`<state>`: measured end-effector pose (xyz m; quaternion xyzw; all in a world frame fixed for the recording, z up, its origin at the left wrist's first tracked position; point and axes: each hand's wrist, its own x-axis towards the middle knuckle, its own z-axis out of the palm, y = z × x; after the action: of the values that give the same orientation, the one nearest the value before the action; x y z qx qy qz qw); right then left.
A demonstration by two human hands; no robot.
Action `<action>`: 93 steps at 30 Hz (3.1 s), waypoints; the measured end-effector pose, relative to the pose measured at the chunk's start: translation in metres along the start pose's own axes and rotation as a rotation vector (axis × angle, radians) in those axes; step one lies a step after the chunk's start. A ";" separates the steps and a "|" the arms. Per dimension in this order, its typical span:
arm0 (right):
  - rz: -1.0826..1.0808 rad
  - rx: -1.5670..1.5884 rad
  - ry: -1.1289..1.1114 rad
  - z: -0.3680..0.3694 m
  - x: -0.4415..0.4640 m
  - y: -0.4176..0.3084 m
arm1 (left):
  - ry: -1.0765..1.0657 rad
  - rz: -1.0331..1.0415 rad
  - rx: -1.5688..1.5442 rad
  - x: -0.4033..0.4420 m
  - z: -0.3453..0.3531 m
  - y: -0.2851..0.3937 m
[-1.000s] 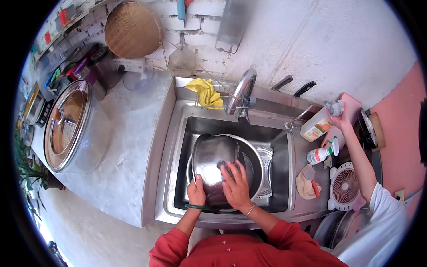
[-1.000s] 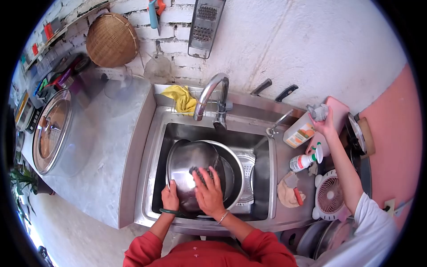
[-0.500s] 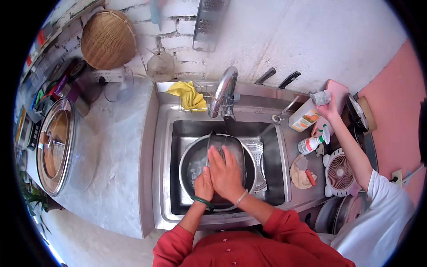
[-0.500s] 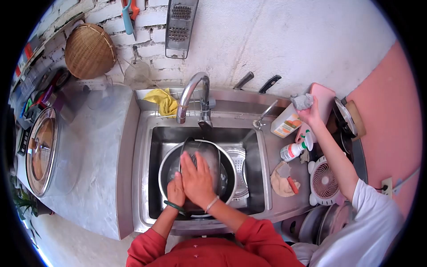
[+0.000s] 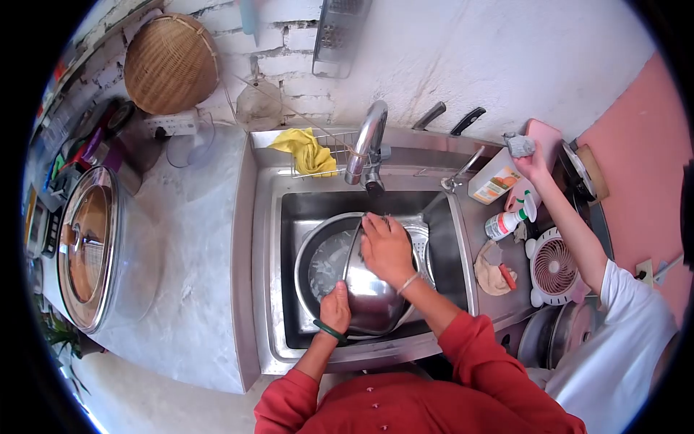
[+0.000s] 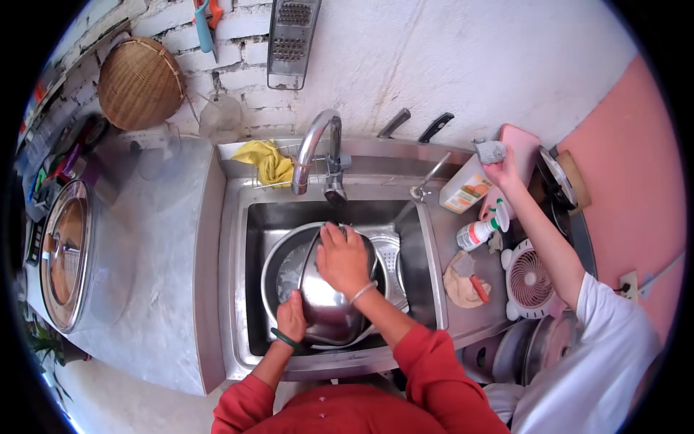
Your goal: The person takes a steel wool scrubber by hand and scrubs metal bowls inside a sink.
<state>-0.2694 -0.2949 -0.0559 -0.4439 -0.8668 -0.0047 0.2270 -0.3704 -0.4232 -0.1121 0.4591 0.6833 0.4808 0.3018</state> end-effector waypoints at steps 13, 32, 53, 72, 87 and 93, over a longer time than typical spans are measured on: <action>0.150 0.222 0.027 -0.008 -0.027 0.025 | 0.019 -0.051 -0.027 0.000 0.003 -0.004; -0.340 0.132 -0.140 -0.018 -0.090 -0.054 | 0.118 -0.181 -0.206 -0.005 -0.010 -0.043; 0.074 0.193 0.072 -0.033 -0.055 -0.004 | -0.227 0.265 0.008 0.000 -0.023 -0.044; -0.005 0.075 0.065 -0.041 -0.064 -0.014 | -0.186 0.360 0.012 -0.005 -0.021 -0.060; 0.248 -0.036 -0.159 -0.029 -0.040 0.011 | -0.105 0.379 0.177 -0.046 0.026 -0.031; 0.218 0.032 0.063 -0.007 -0.045 0.033 | -0.114 0.384 0.215 -0.043 0.036 -0.013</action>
<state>-0.2183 -0.3113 -0.0738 -0.5316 -0.8057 0.0200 0.2604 -0.3273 -0.4509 -0.1383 0.6366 0.6127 0.4272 0.1921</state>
